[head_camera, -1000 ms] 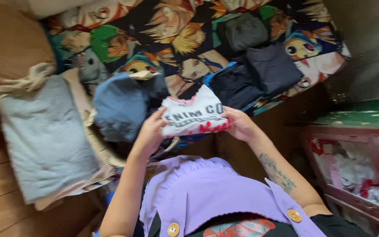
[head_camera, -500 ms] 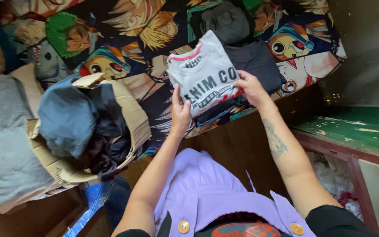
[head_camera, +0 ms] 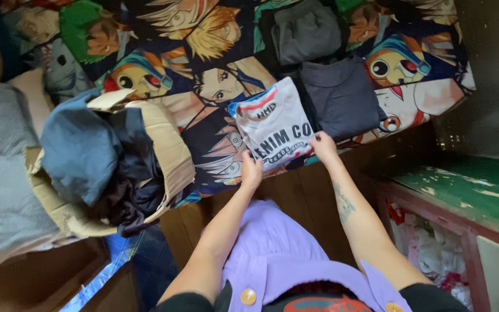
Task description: The person folds clothes by hand on a bed, including t-shirts and pants, and places them into a basket or into stacks on the bed.
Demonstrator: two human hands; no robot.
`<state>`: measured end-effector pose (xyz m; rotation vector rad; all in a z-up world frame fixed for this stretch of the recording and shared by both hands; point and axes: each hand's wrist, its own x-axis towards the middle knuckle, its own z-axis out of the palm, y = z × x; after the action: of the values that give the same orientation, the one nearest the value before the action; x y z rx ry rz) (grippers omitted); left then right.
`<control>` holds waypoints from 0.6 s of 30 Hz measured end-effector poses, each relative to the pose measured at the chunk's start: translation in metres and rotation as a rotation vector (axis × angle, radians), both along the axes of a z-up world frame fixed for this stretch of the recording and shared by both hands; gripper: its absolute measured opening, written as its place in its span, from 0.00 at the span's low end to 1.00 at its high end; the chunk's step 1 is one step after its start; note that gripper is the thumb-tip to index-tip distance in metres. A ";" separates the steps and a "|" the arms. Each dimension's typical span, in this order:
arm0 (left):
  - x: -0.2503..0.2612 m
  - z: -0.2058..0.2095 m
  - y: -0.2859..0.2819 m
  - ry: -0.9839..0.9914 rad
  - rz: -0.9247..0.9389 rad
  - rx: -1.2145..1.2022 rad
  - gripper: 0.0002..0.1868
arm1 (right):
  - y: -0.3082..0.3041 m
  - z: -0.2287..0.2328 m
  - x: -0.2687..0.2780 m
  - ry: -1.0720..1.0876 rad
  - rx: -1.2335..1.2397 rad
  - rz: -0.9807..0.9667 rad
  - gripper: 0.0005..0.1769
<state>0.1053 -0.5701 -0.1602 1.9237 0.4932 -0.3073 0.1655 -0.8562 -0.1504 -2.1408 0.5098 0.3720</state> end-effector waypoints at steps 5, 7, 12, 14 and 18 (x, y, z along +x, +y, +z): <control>0.010 0.000 0.007 0.278 -0.167 0.127 0.31 | 0.024 0.021 -0.001 0.104 -0.310 0.088 0.22; 0.014 0.013 0.010 0.198 -0.144 0.139 0.32 | 0.034 0.033 -0.003 0.125 -0.432 0.039 0.24; 0.005 0.090 0.069 -0.268 -0.225 0.089 0.37 | 0.070 0.073 -0.027 -0.293 -0.560 0.110 0.37; -0.002 0.146 0.104 -0.142 -0.236 0.002 0.29 | 0.099 0.089 -0.034 -0.373 -0.514 0.197 0.36; -0.018 0.215 0.205 -0.489 -0.034 0.265 0.16 | 0.173 0.119 -0.039 -0.502 -0.345 0.382 0.34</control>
<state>0.0876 -0.3646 0.0552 2.1724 0.1803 0.2195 0.1261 -0.6833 -0.0315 -2.5522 -0.1371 -0.0640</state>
